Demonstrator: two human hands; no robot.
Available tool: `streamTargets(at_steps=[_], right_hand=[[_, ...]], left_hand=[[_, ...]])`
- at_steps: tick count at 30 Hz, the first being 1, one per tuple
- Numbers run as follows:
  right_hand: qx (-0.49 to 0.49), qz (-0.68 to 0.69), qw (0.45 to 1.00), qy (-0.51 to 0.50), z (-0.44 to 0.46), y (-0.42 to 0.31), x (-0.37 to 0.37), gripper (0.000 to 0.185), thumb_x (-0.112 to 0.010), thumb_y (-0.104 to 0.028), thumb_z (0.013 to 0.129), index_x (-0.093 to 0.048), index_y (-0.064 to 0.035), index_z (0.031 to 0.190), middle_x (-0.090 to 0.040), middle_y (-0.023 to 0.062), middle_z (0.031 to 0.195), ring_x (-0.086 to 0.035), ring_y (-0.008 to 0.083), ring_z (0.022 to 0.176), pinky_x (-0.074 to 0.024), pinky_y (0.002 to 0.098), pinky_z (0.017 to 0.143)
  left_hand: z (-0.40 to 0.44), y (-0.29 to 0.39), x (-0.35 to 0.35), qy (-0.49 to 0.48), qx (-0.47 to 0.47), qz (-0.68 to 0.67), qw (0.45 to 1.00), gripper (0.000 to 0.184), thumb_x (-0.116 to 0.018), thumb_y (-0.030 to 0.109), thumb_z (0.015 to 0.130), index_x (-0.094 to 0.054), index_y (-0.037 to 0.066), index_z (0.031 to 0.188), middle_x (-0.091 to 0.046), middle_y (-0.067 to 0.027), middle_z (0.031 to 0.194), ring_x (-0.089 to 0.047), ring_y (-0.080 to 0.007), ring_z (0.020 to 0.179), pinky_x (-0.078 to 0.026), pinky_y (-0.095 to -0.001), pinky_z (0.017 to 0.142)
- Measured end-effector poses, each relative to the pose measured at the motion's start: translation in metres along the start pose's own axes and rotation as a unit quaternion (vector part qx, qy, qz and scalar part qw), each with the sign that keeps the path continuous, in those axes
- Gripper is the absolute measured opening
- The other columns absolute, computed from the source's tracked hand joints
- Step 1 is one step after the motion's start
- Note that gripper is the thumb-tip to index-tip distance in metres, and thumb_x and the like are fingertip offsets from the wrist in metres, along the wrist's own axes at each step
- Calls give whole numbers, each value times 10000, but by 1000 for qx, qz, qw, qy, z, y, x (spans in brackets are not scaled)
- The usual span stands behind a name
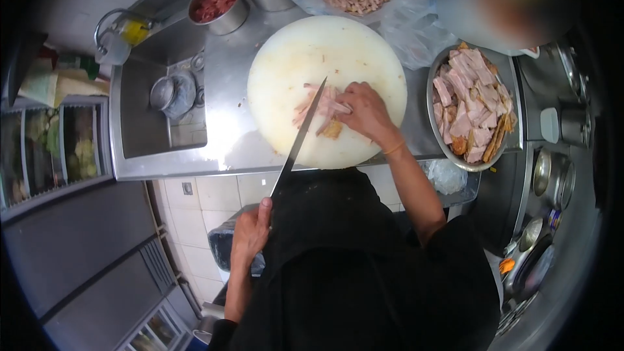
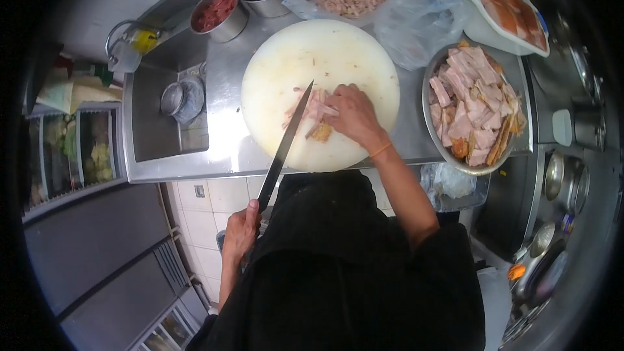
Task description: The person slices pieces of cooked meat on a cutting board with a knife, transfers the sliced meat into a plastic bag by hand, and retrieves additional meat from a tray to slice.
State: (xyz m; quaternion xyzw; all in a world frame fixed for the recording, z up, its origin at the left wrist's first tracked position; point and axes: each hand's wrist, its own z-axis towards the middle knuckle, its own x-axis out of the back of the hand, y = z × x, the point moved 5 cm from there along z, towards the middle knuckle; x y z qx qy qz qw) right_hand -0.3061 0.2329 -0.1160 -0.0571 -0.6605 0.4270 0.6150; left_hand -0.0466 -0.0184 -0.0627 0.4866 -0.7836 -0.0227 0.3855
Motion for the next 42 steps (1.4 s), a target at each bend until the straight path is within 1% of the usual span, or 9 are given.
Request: streamTargets(at_steps=[8, 13, 16, 20, 22, 25, 28, 34, 42], right_hand=[[-56, 81, 992, 79, 3, 34, 17, 184, -754, -116, 863, -761, 1, 1005, -713, 158, 935, -680, 315, 812, -551, 387, 766], [-176, 130, 960, 176, -12, 52, 44, 146, -702, -115, 961, -747, -8, 1050, -756, 123, 936, -668, 125, 790, -521, 278, 715], [-165, 219, 935, 227, -17, 38, 50, 129, -707, -140, 946, -736, -32, 1010, -761, 121, 934, -697, 266, 789, -537, 345, 732], [-110, 159, 955, 226, -27, 19, 41, 104, -709, -66, 915, -729, -47, 1015, -721, 75, 954, -681, 231, 806, -519, 311, 715], [-76, 84, 966, 234, -31, -3, 39, 135, -714, -3, 891, -735, -44, 1018, -684, 56, 981, -650, 147, 834, -487, 246, 680], [-76, 169, 965, 184, -31, -26, -6, 190, -706, 41, 856, -738, -38, 1026, -668, 82, 971, -662, 215, 819, -531, 331, 701], [-10, 105, 982, 157, -36, -35, -51, 197, -691, 55, 857, -738, -32, 1026, -673, 94, 987, -680, 244, 892, -552, 368, 732], [-1, 112, 975, 194, -50, -33, -51, 183, -719, 42, 847, -738, -24, 1017, -674, 114, 1018, -670, 314, 941, -554, 388, 808], [43, 87, 973, 208, -52, -39, -48, 131, -752, -3, 841, -730, 5, 970, -711, 126, 1029, -670, 320, 984, -542, 411, 881]], left_hand=[[-11, -12, 22, -45, 6, 56, 997, 806, -371, 657, 1054, -663, -33, 758, -649, -228, 703, -648, -398, 728, -491, -475, 763], [-4, 11, 8, -74, -23, 71, 994, 832, -359, 658, 1053, -678, -54, 766, -655, -276, 731, -657, -474, 798, -492, -491, 788], [11, 11, -5, -44, -39, 70, 996, 844, -359, 652, 1056, -675, -76, 768, -645, -305, 733, -653, -505, 819, -493, -502, 796], [17, 12, 2, 34, -20, 29, 999, 841, -367, 639, 1060, -675, -88, 774, -620, -339, 724, -631, -543, 806, -493, -517, 783], [21, 2, 10, 33, 7, 7, 999, 846, -365, 655, 1057, -678, -78, 773, -617, -288, 670, -637, -474, 723, -499, -492, 748], [21, -9, 18, 30, 53, -40, 997, 850, -352, 669, 1057, -661, -66, 763, -606, -194, 643, -629, -329, 681, -500, -447, 725], [14, -5, 20, 49, 38, -31, 998, 847, -348, 671, 1057, -666, -66, 784, -611, -204, 667, -632, -324, 703, -499, -441, 732], [-7, 8, 14, 52, 8, 54, 997, 791, -356, 619, 1072, -693, -66, 864, -664, -324, 795, -657, -518, 857, -496, -531, 811], [-15, 8, 20, 24, -20, 145, 989, 666, -422, 522, 1080, -705, -48, 885, -671, -368, 895, -632, -570, 952, -487, -588, 858]])
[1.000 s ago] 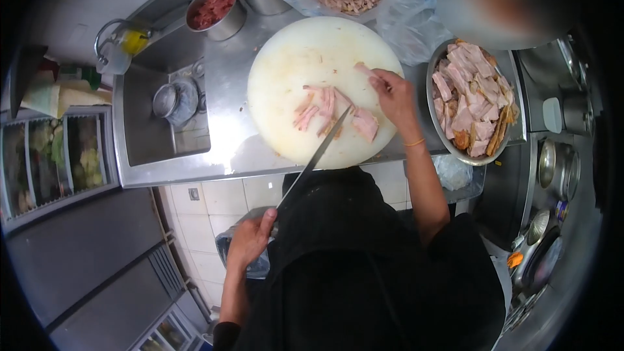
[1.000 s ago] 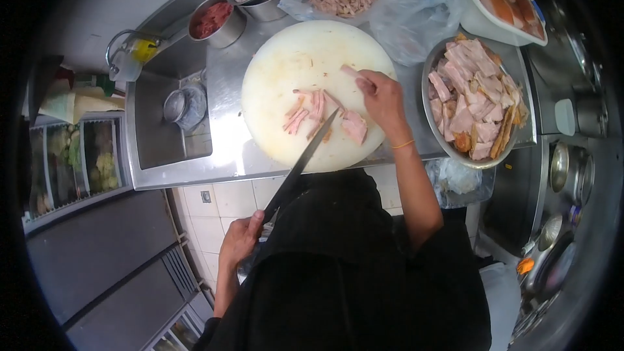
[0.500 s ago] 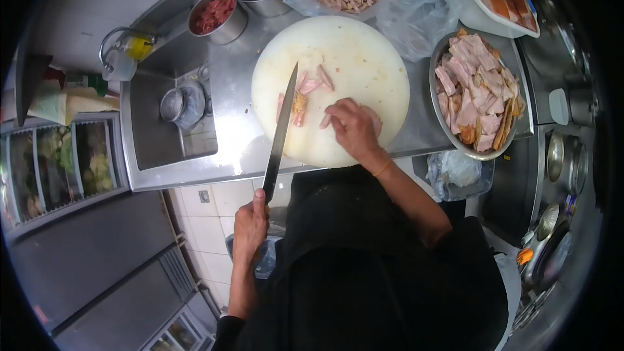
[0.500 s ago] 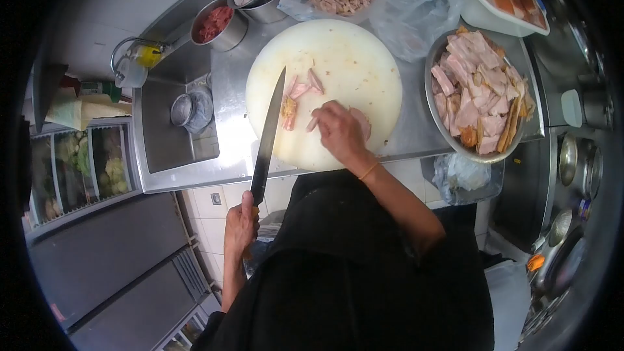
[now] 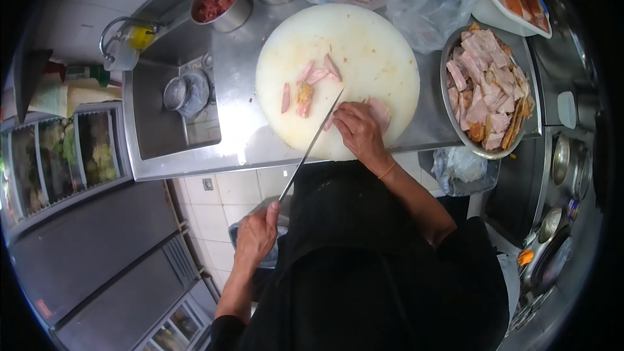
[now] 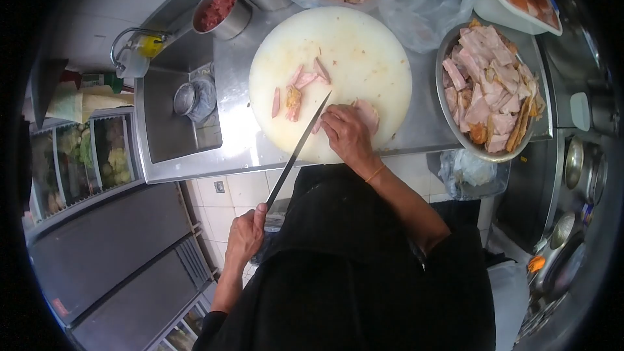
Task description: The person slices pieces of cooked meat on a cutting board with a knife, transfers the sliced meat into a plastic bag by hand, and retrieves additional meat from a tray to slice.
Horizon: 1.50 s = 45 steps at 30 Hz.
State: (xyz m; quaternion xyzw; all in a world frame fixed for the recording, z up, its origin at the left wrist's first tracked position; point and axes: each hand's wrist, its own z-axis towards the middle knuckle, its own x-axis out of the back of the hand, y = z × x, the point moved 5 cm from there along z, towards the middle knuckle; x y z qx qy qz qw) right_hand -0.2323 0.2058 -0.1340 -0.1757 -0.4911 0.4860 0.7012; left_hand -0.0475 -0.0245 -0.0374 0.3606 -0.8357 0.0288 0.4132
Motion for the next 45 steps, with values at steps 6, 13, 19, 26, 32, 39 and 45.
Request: streamTargets(at_steps=[6, 13, 19, 26, 32, 39, 45], right_hand=[[-8, -27, 1000, -11, 2, -2, -4, 83, -731, -29, 843, -720, -1, 921, -717, 106, 1025, -665, 304, 1009, -537, 418, 895], [-1, -10, 1000, -12, 2, 2, -8, 83, -712, -5, 829, -703, 0, 911, -712, 115, 1031, -661, 305, 1015, -542, 414, 878], [-20, 18, 1000, 3, 0, 2, -19, 91, -696, 9, 837, -689, 1, 927, -708, 127, 1037, -665, 326, 1021, -552, 411, 879], [-118, 86, 988, 52, 29, 10, -17, 95, -682, 29, 881, -679, 3, 972, -698, 155, 1013, -686, 347, 881, -560, 389, 786], [-129, -91, 987, -23, 95, 55, -19, 192, -731, -96, 853, -733, -7, 1023, -709, 164, 1016, -703, 339, 867, -572, 412, 787], [-170, -146, 962, -158, 121, 67, -23, 200, -723, -113, 807, -785, -62, 991, -718, 132, 1010, -676, 333, 1050, -542, 428, 917], [-4, -55, 962, -268, 70, 39, -19, 260, -679, 66, 746, -777, -61, 951, -714, 100, 1032, -639, 297, 1092, -528, 390, 955]], left_hand=[[-10, -1, 13, -18, 19, 64, 998, 666, -417, 511, 1084, -715, -42, 861, -676, -373, 913, -647, -567, 931, -509, -596, 856], [14, 17, -15, -13, -86, 107, 990, 693, -398, 514, 1087, -710, -48, 829, -672, -383, 869, -650, -584, 873, -518, -611, 842], [39, 25, -3, 13, -31, -4, 999, 747, -342, 541, 1091, -698, -80, 876, -656, -402, 886, -631, -585, 946, -486, -602, 874], [8, -10, 7, -18, 54, -67, 996, 787, -275, 580, 1094, -726, -62, 1039, -685, -355, 909, -660, -544, 980, -488, -544, 888], [-6, -13, -4, -41, 24, -34, 998, 765, -319, 592, 1085, -746, -36, 997, -688, -354, 934, -646, -547, 1013, -491, -549, 912], [5, -17, -9, 13, 35, -33, 999, 771, -351, 576, 1083, -729, -71, 900, -659, -393, 926, -624, -578, 997, -483, -579, 893], [9, -19, -8, 2, 45, -53, 998, 779, -353, 576, 1083, -715, -84, 883, -657, -394, 910, -625, -579, 979, -481, -579, 887]])
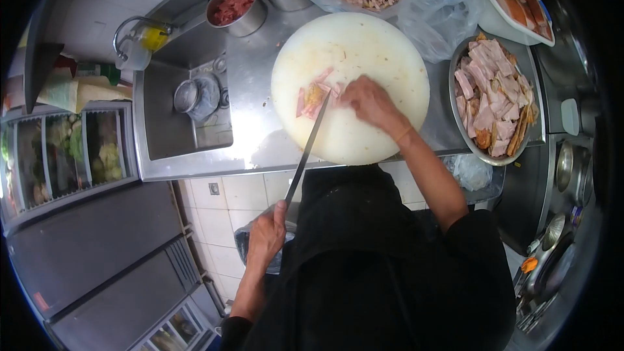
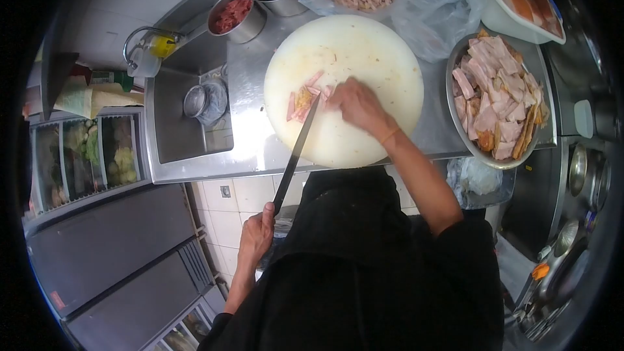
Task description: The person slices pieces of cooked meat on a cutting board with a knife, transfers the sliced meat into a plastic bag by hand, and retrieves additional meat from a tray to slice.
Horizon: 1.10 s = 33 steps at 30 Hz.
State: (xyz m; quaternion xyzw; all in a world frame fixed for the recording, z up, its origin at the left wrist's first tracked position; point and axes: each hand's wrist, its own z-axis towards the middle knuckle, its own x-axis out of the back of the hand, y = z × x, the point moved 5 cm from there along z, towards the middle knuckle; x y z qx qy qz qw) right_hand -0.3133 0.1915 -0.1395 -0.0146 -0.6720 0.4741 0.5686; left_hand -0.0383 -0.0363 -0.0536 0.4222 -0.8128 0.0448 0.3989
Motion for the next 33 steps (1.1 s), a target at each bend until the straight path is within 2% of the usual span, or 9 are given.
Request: streamTargets(at_steps=[3, 4, 7, 10, 13, 16, 22, 29, 33], right_hand=[[75, 83, 994, 11, -26, -28, -20, 272, -673, 117, 741, -762, -35, 949, -715, 86, 1042, -630, 292, 1103, -533, 384, 953], [57, 107, 992, 30, -30, -33, -19, 262, -674, 122, 748, -752, -20, 954, -716, 91, 1059, -626, 298, 1128, -536, 379, 956], [17, 102, 978, 180, -37, -42, 1, 229, -694, 98, 773, -750, -17, 964, -713, 107, 1058, -634, 307, 1116, -542, 390, 935], [-38, 92, 981, 166, -42, -28, -5, 189, -724, 63, 804, -749, -15, 973, -711, 122, 1064, -649, 315, 1086, -547, 404, 916], [-1, 95, 975, 199, -45, -26, -13, 120, -729, 15, 822, -725, -7, 940, -698, 114, 1036, -657, 330, 1030, -540, 414, 876], [2, 69, 975, 210, -46, -24, -16, 154, -783, 0, 813, -753, -12, 963, -717, 114, 1020, -676, 304, 1017, -557, 392, 871], [6, 67, 969, 236, -48, -27, -16, 115, -791, -10, 807, -748, -1, 913, -718, 97, 962, -685, 292, 965, -562, 376, 826], [12, 59, 974, 217, -43, -28, -13, 29, -716, -10, 826, -697, -27, 838, -704, 71, 956, -666, 264, 966, -548, 379, 816], [11, 61, 977, 203, -44, -27, -13, 30, -684, 2, 837, -697, -25, 842, -707, 70, 957, -666, 261, 964, -549, 377, 804]], left_hand=[[-1, 2, 1, 0, -8, -4, 1000, 764, -355, 569, 1085, -713, -79, 895, -659, -391, 912, -623, -579, 973, -482, -577, 879], [-1, 3, 1, 7, -17, -7, 1000, 758, -355, 567, 1086, -712, -76, 904, -660, -389, 912, -622, -580, 972, -483, -576, 876], [-2, 8, 5, 8, -24, -14, 1000, 741, -356, 564, 1087, -712, -67, 931, -661, -386, 910, -620, -582, 972, -485, -575, 869], [-2, 17, 9, -7, -28, -9, 1000, 729, -355, 562, 1088, -712, -59, 951, -664, -381, 912, -620, -583, 977, -485, -576, 873], [-3, 23, 10, -14, -34, 1, 999, 722, -353, 558, 1090, -712, -56, 967, -667, -378, 926, -620, -581, 989, -483, -580, 886], [-6, 26, 9, -32, -34, 21, 999, 712, -353, 552, 1091, -711, -54, 984, -668, -380, 946, -616, -579, 1009, -480, -584, 902], [-11, 16, 10, -40, -18, 61, 997, 685, -370, 534, 1091, -707, -44, 946, -669, -375, 940, -624, -571, 1006, -484, -596, 897], [-17, 21, 39, -39, -33, 118, 992, 645, -373, 488, 1101, -710, -27, 909, -675, -359, 903, -634, -568, 958, -496, -602, 868], [5, 24, 19, -65, -56, 115, 990, 659, -378, 477, 1101, -706, -47, 871, -659, -378, 865, -633, -576, 939, -496, -608, 868]])
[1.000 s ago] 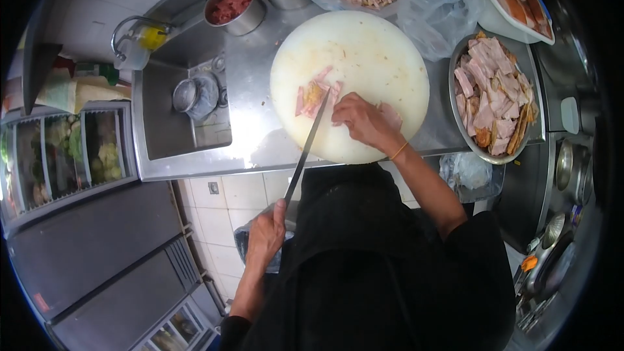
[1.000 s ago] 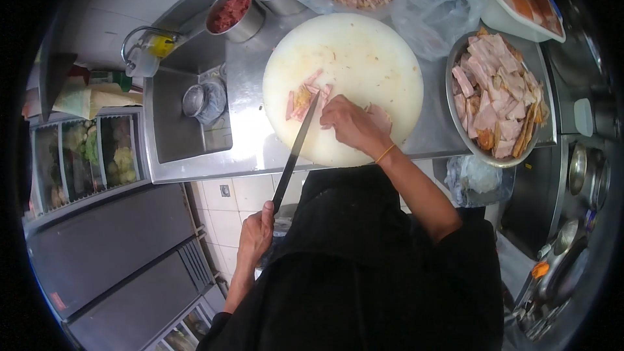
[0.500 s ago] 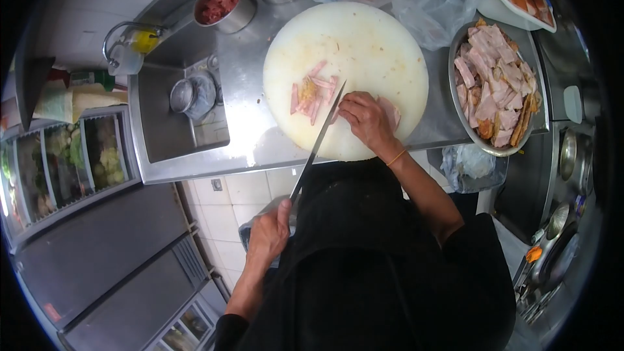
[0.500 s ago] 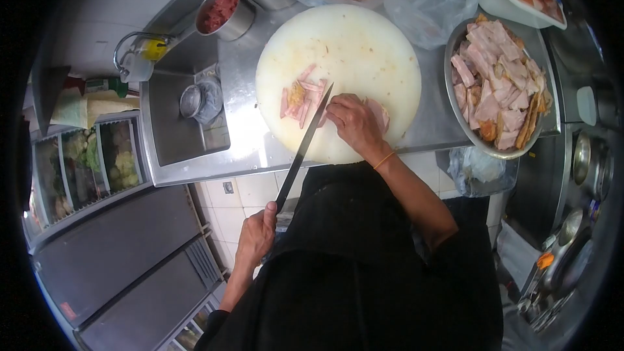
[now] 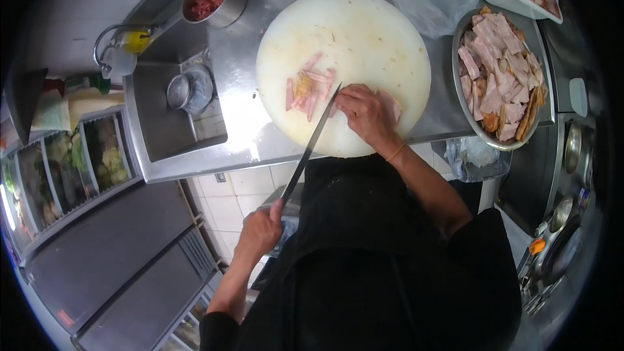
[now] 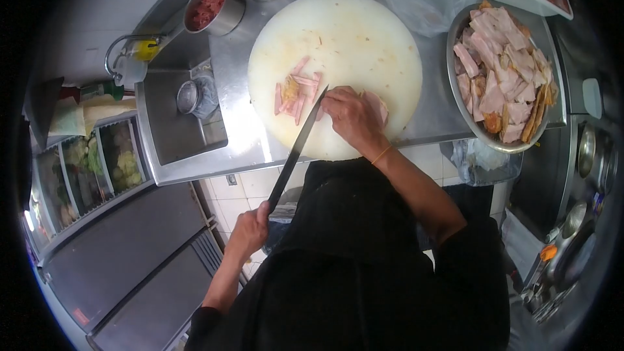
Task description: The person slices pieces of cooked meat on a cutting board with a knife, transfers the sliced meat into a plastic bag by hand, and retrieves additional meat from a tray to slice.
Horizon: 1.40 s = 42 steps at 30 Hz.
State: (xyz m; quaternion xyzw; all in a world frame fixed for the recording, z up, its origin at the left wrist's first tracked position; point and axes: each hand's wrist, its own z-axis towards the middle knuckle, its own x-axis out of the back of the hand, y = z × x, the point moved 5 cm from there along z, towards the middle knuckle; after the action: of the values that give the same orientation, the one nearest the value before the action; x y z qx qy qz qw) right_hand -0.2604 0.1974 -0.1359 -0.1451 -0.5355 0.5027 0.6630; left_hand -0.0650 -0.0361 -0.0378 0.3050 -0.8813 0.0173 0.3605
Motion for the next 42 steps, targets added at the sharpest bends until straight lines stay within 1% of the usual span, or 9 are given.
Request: streamTargets(at_steps=[6, 16, 22, 25, 31, 34, 37, 40, 42], right_hand=[[-7, -3, 999, 33, -2, 2, -6, 71, -686, 0, 840, -721, -30, 895, -716, 82, 963, -673, 274, 966, -556, 394, 806], [-30, 18, 998, 61, 36, -7, -18, 229, -679, 41, 842, -744, -38, 1047, -719, 119, 1060, -672, 328, 986, -563, 410, 843], [122, 13, 987, -104, 78, -28, -54, 323, -716, -7, 750, -753, -66, 1066, -700, 74, 1106, -604, 290, 1070, -492, 400, 941], [118, -119, 950, -265, 82, -28, -87, 313, -716, -25, 718, -754, -81, 1024, -671, 34, 1138, -560, 240, 1127, -438, 387, 982], [146, -164, 908, -356, 93, -33, -83, 213, -704, -21, 741, -748, -86, 938, -657, 23, 1109, -562, 237, 1080, -434, 400, 954], [183, 30, 952, -244, 104, -31, -64, 200, -709, 0, 758, -768, -77, 933, -675, 47, 1052, -592, 252, 1038, -488, 398, 875], [132, 72, 987, -53, 99, -35, -12, 213, -714, 29, 771, -779, -57, 955, -691, 73, 983, -629, 275, 979, -533, 389, 800], [91, -26, 994, 60, 57, -42, 20, 211, -689, 32, 785, -779, -61, 953, -696, 83, 972, -650, 289, 983, -548, 405, 845], [48, -25, 998, 17, 14, -24, 3, 230, -691, 52, 771, -776, -53, 957, -690, 93, 955, -654, 292, 967, -550, 403, 845]], left_hand=[[31, 27, -12, 56, -18, -44, 997, 705, -364, 491, 1099, -694, -72, 832, -647, -401, 853, -617, -605, 904, -484, -619, 871], [5, -7, 12, 114, 48, -152, 981, 812, -318, 608, 1081, -687, -92, 899, -654, -344, 802, -644, -535, 868, -483, -555, 821], [7, -32, -1, 129, 98, -232, 959, 863, -337, 672, 1054, -666, -94, 831, -616, -256, 697, -624, -396, 730, -494, -487, 776], [7, -38, -10, 137, 103, -261, 950, 864, -347, 681, 1048, -662, -89, 813, -604, -234, 680, -613, -353, 709, -493, -472, 760], [8, -45, -23, 137, 100, -294, 940, 854, -358, 674, 1049, -663, -77, 778, -603, -203, 656, -604, -320, 684, -491, -452, 731], [5, -42, -24, 137, 101, -300, 939, 848, -359, 667, 1052, -657, -73, 764, -603, -198, 651, -602, -317, 678, -490, -448, 724], [-2, -36, -24, 122, 108, -293, 942, 842, -356, 658, 1057, -650, -72, 757, -599, -207, 652, -609, -324, 682, -490, -454, 726], [1, -32, -26, 97, 86, -279, 951, 837, -348, 650, 1061, -644, -71, 756, -599, -224, 663, -621, -344, 702, -488, -463, 737], [4, -24, -27, 73, 67, -263, 960, 840, -336, 649, 1064, -643, -73, 765, -604, -238, 676, -631, -364, 722, -486, -474, 749]])
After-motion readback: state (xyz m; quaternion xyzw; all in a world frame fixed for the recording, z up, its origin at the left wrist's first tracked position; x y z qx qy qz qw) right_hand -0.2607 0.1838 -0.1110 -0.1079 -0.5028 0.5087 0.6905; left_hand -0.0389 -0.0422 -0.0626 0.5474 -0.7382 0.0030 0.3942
